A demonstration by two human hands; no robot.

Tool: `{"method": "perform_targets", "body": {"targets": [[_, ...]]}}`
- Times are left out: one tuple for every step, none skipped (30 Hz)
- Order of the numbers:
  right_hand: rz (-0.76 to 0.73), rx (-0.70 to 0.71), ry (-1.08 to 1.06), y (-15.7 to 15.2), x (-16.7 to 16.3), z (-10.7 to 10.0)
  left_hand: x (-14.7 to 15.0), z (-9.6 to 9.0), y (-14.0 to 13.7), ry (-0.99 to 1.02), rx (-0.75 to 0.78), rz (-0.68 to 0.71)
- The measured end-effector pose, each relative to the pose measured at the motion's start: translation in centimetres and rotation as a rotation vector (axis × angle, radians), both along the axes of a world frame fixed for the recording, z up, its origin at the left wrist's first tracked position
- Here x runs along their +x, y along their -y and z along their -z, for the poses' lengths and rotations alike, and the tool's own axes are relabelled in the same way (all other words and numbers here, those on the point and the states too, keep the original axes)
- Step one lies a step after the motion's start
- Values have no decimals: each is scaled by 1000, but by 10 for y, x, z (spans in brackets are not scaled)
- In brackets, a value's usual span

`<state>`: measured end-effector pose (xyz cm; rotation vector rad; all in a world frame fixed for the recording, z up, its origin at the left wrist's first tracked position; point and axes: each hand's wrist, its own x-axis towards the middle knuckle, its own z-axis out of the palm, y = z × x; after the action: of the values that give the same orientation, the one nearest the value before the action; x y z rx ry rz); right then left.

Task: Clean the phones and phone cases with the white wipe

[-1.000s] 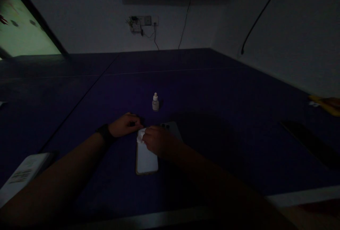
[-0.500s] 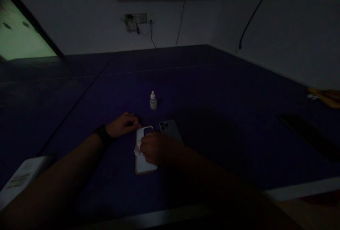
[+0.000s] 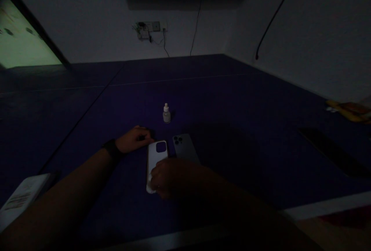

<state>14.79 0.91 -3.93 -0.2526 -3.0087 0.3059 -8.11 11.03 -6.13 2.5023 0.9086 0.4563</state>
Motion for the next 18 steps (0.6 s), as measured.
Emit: {"method": "perform_targets", "body": {"targets": [[33, 29, -3, -2, 0, 1, 0, 0, 0, 1, 1, 1], [95, 73, -7, -5, 0, 3, 0, -1, 1, 1, 4, 4], [169, 118, -9, -8, 0, 5, 0, -1, 1, 1, 8, 7], [244, 155, -11, -12, -1, 7, 0, -1, 1, 1, 13, 7], [301, 179, -13, -14, -1, 8, 0, -2, 2, 1, 17, 5], [316, 180, -16, -16, -1, 9, 0, -2, 2, 0, 18, 1], [281, 153, -23, -15, 0, 8, 0, -2, 2, -2, 14, -4], [208, 101, -31, -14, 0, 8, 0, -2, 1, -6, 5, -7], [121, 39, -38, -12, 0, 8, 0, -1, 1, -10, -4, -7], [44, -14, -47, -10, 1, 7, 0, -1, 0, -13, -12, -5], [3, -43, -55, -9, 1, 8, 0, -1, 0, -14, -16, -1], [13, -36, -59, -9, 1, 9, 0, -1, -1, -13, -14, 2], [76, 4, -58, -10, 0, 10, 0, 0, -1, -9, -8, 6], [167, 62, -51, -13, -1, 11, -1, 0, -1, -4, -1, 10], [268, 119, -45, -16, -2, 11, -1, 1, -1, 1, 6, 12], [355, 161, -40, -19, -3, 12, -1, 1, -1, 7, 14, 12], [411, 183, -38, -20, -3, 11, -1, 2, -1, 11, 21, 11], [419, 187, -40, -21, -4, 10, -1, 2, -1, 12, 29, 8]]}}
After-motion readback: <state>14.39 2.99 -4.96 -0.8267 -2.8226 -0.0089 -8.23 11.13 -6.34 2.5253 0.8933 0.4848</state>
